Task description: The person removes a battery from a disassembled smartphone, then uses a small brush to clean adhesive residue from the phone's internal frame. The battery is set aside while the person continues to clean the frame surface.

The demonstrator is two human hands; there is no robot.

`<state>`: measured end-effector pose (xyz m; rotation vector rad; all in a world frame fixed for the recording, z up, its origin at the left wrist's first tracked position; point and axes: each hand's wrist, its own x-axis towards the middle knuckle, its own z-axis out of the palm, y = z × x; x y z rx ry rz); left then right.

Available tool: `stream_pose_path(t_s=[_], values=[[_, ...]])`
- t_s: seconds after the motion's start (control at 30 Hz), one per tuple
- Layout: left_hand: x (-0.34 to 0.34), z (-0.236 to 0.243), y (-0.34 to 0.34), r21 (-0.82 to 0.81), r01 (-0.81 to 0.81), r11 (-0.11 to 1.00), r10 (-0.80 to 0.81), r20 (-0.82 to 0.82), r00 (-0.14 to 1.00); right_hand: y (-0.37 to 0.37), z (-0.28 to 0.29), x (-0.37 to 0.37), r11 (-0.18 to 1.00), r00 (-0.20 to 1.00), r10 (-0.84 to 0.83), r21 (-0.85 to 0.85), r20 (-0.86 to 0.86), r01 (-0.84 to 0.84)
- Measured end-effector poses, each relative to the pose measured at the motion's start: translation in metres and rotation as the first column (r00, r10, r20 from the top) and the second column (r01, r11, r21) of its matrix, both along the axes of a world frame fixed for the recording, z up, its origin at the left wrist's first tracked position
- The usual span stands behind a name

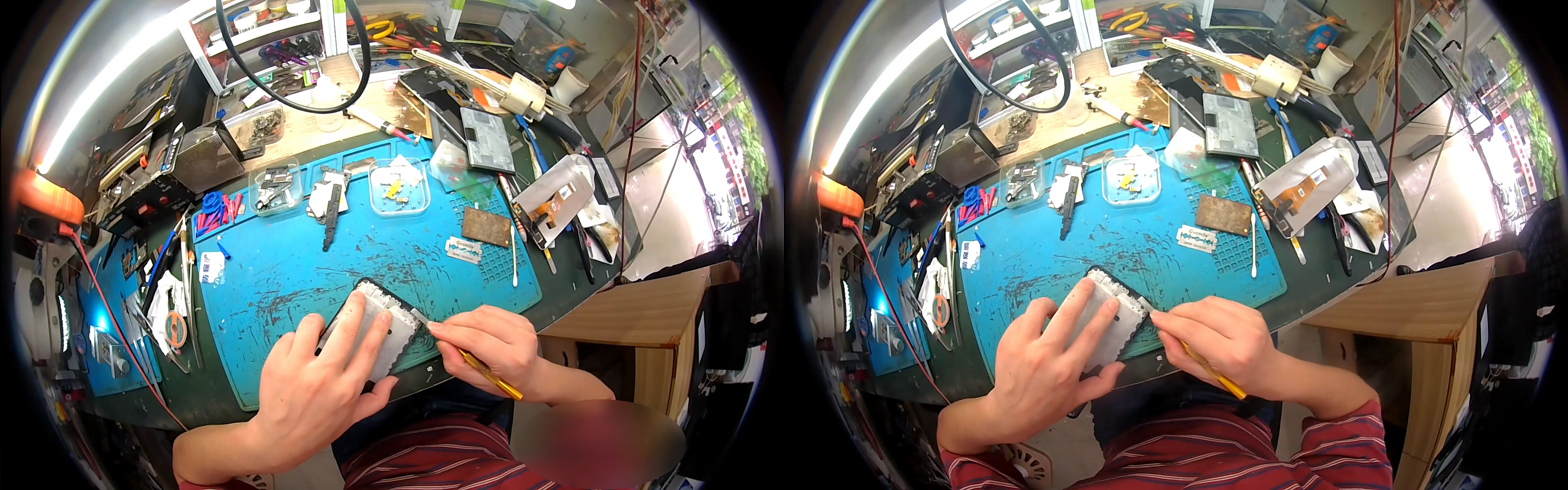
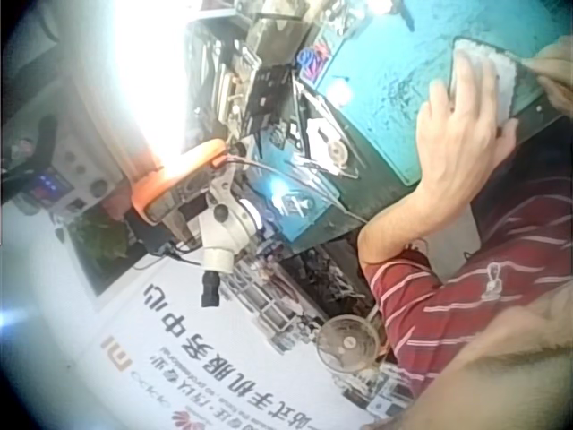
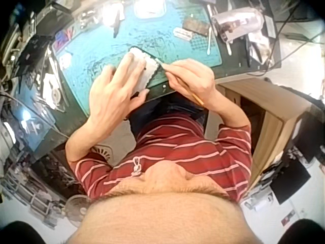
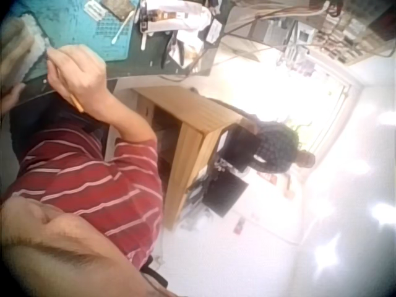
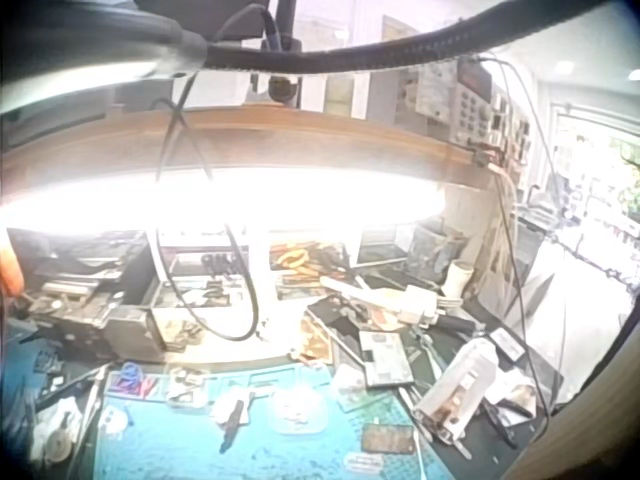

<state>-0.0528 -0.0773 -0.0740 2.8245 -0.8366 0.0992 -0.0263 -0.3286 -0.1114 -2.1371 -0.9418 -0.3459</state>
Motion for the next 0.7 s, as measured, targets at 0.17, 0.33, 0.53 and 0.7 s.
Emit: stream_pose_path(t_s=[0.17,0.33,0.53,0.7], values=[[-0.001,-0.001,0.000,-0.005,0.003,1.000,-0.003,0.003,1.000,-0.003,-0.001,-0.002,1.000,1.000,-0.002,0.004,-0.018,0.002],[0.000,0.001,0.001,-0.012,0.003,1.000,-0.003,-0.003,1.000,0.006,0.004,0.003,1.000,0.998,-0.008,-0.005,-0.062,0.007],[-0.001,0.000,0.002,-0.084,-0.013,0.996,0.011,-0.024,1.000,0.012,0.004,0.008,1.000,0.998,-0.004,-0.003,-0.055,0.004],[-0.002,0.000,0.002,-0.082,-0.023,0.996,0.021,-0.022,1.000,0.017,0.006,0.011,1.000,0.998,-0.001,-0.009,-0.056,0.000]])
